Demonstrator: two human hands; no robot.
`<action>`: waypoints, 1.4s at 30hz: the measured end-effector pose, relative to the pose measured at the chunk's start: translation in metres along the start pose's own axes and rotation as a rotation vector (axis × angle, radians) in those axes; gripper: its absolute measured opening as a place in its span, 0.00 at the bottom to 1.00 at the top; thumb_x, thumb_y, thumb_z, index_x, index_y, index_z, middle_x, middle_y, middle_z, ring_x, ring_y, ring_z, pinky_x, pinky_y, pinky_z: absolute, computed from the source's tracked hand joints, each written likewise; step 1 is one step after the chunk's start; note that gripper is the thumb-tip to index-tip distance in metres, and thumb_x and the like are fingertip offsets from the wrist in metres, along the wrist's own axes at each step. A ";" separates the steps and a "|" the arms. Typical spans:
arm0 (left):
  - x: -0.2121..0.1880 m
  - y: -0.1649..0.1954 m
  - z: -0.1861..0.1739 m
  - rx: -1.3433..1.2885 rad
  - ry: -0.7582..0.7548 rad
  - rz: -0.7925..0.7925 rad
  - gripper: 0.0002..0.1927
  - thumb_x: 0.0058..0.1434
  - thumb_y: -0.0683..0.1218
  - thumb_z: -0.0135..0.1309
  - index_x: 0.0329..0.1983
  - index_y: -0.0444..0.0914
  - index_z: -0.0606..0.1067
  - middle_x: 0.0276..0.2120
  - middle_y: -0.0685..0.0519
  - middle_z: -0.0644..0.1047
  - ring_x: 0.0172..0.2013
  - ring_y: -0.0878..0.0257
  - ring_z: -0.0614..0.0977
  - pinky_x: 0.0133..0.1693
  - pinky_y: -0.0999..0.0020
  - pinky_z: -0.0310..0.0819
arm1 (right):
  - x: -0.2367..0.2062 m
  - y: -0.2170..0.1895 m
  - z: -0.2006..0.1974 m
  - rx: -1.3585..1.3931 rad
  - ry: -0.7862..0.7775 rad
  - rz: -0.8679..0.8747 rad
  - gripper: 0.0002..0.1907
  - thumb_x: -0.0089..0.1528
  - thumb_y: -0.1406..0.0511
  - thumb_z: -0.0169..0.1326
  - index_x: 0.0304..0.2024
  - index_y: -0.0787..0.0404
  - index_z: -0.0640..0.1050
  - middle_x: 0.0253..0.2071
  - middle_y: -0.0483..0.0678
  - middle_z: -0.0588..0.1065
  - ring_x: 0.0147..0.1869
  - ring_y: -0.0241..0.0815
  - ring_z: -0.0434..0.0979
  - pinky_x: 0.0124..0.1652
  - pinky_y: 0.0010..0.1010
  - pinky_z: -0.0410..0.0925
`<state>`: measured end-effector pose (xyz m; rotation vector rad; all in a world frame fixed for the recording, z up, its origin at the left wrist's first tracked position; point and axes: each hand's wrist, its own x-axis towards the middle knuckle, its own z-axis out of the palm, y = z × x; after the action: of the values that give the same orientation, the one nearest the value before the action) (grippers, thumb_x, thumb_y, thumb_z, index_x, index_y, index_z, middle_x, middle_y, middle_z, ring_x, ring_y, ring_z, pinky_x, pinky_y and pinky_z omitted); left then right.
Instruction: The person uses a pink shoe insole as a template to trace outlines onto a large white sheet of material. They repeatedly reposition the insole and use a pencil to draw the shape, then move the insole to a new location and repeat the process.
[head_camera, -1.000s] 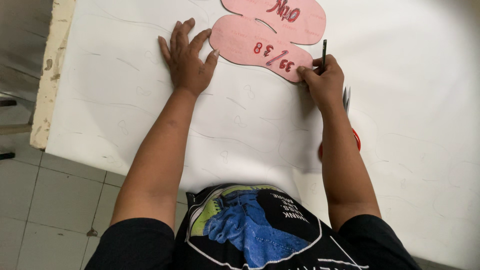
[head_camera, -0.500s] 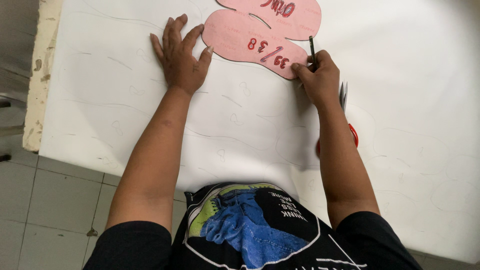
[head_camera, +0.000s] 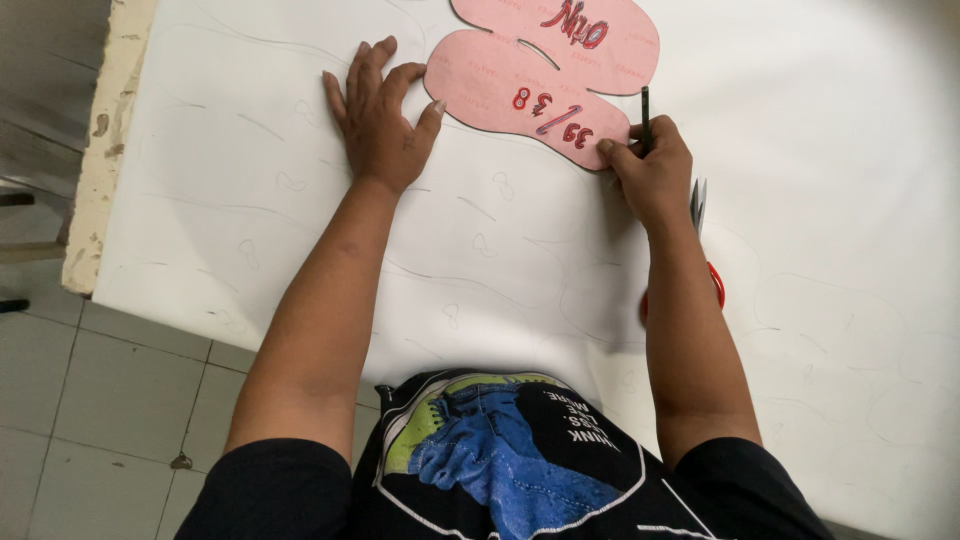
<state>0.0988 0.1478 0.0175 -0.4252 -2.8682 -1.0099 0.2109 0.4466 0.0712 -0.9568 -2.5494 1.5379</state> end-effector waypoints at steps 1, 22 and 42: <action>0.000 0.000 0.000 -0.001 -0.001 -0.001 0.19 0.64 0.55 0.62 0.56 0.47 0.76 0.71 0.53 0.63 0.74 0.51 0.52 0.71 0.39 0.25 | 0.000 0.001 0.000 0.011 -0.003 0.000 0.14 0.61 0.65 0.65 0.40 0.64 0.73 0.26 0.43 0.76 0.25 0.29 0.73 0.24 0.24 0.66; 0.001 0.001 -0.003 -0.050 -0.004 0.004 0.17 0.63 0.53 0.64 0.54 0.47 0.77 0.71 0.52 0.63 0.74 0.50 0.52 0.71 0.39 0.24 | 0.003 0.004 0.000 0.035 -0.024 -0.003 0.12 0.62 0.67 0.64 0.40 0.63 0.72 0.25 0.43 0.74 0.24 0.29 0.71 0.22 0.24 0.63; -0.051 0.146 0.099 0.031 -0.289 0.339 0.43 0.62 0.54 0.57 0.65 0.18 0.56 0.63 0.26 0.55 0.65 0.33 0.58 0.67 0.44 0.52 | 0.013 -0.056 0.027 -0.200 -0.013 -0.837 0.10 0.73 0.65 0.59 0.39 0.66 0.79 0.41 0.53 0.75 0.43 0.45 0.76 0.43 0.34 0.71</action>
<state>0.1907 0.3063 0.0202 -1.0920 -2.8963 -0.9046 0.1647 0.4133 0.0983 0.1566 -2.5908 1.0416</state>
